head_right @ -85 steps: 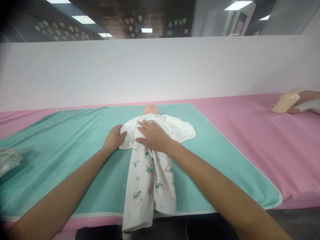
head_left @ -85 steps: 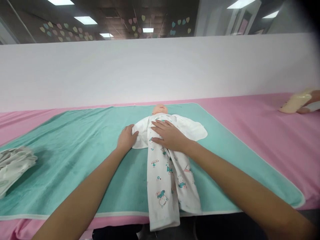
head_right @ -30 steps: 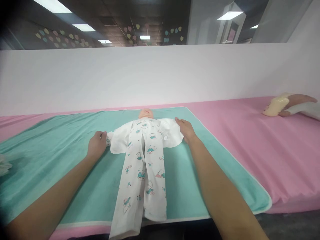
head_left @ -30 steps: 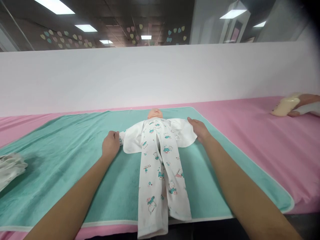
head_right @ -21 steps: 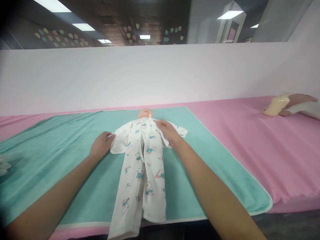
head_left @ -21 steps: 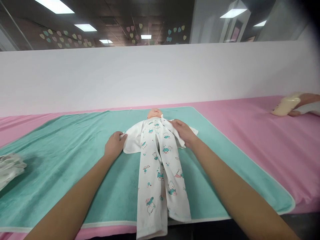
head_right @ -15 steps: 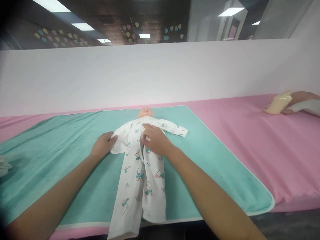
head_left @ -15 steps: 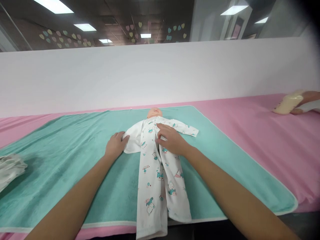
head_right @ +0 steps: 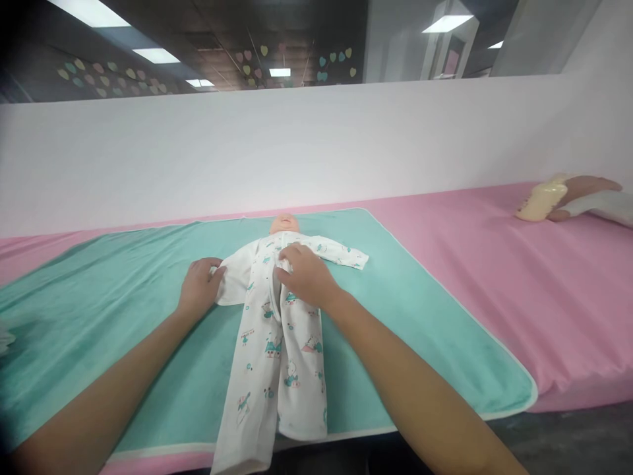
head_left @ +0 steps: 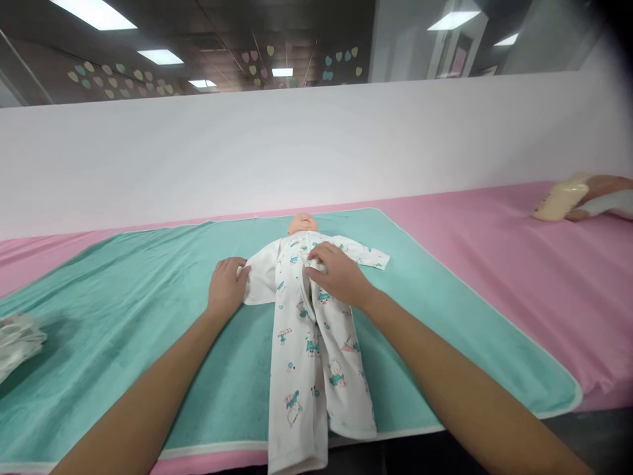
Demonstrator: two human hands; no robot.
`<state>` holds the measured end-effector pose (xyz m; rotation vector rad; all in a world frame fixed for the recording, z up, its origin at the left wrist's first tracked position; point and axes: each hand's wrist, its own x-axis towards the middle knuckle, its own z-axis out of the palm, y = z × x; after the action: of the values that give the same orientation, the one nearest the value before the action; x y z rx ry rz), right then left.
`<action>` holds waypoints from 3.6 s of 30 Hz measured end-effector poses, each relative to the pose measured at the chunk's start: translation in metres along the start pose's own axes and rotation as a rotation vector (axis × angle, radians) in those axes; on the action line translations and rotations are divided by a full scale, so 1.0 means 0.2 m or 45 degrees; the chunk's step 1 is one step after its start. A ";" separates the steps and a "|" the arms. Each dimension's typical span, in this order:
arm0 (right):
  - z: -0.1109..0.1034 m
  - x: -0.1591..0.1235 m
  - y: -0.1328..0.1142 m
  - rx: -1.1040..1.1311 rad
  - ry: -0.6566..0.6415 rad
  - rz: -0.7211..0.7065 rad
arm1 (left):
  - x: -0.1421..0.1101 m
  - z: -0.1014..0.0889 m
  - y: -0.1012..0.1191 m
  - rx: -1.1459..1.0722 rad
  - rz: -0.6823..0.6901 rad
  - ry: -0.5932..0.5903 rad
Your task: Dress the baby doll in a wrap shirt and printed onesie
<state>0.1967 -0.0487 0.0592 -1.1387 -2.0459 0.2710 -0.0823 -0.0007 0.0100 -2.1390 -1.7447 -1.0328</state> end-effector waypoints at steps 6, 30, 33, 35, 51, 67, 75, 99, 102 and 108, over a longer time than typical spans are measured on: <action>-0.03 0.01 0.08 -0.369 -0.130 0.342 | -0.04 -0.04 0.17 -0.265 -0.254 -0.158; 0.04 -0.01 -0.01 0.329 0.289 -0.098 | -0.06 0.02 0.21 -0.344 -0.084 -0.567; 0.07 0.01 0.05 0.178 0.222 -0.008 | -0.05 0.01 0.23 -0.471 -0.111 -0.554; 0.10 0.01 0.09 0.020 0.064 -0.068 | -0.03 0.01 0.25 -0.571 -0.224 -0.493; 0.15 0.00 0.16 0.050 0.061 -0.037 | 0.19 -0.06 0.79 -0.087 0.397 -0.554; 0.15 0.00 0.14 0.151 0.058 0.056 | -0.17 -0.02 0.51 -0.527 0.250 -0.104; 0.15 -0.02 0.10 0.205 0.364 0.124 | -0.17 -0.05 0.43 -0.403 0.232 -0.195; 0.17 -0.02 0.04 -0.347 0.292 0.069 | 0.22 -0.03 0.49 -0.600 -0.114 -0.132; 0.15 -0.02 0.01 -0.471 0.332 0.111 | 0.38 0.05 0.52 -0.562 -0.257 -0.359; 0.11 -0.04 -0.07 -0.741 0.128 0.103 | 0.46 0.16 0.58 -0.048 -0.216 -0.252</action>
<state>0.1743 -0.0600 0.0476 -1.5437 -2.0463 -0.3639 0.0425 0.0554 0.0748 -2.2137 -2.0432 -0.9267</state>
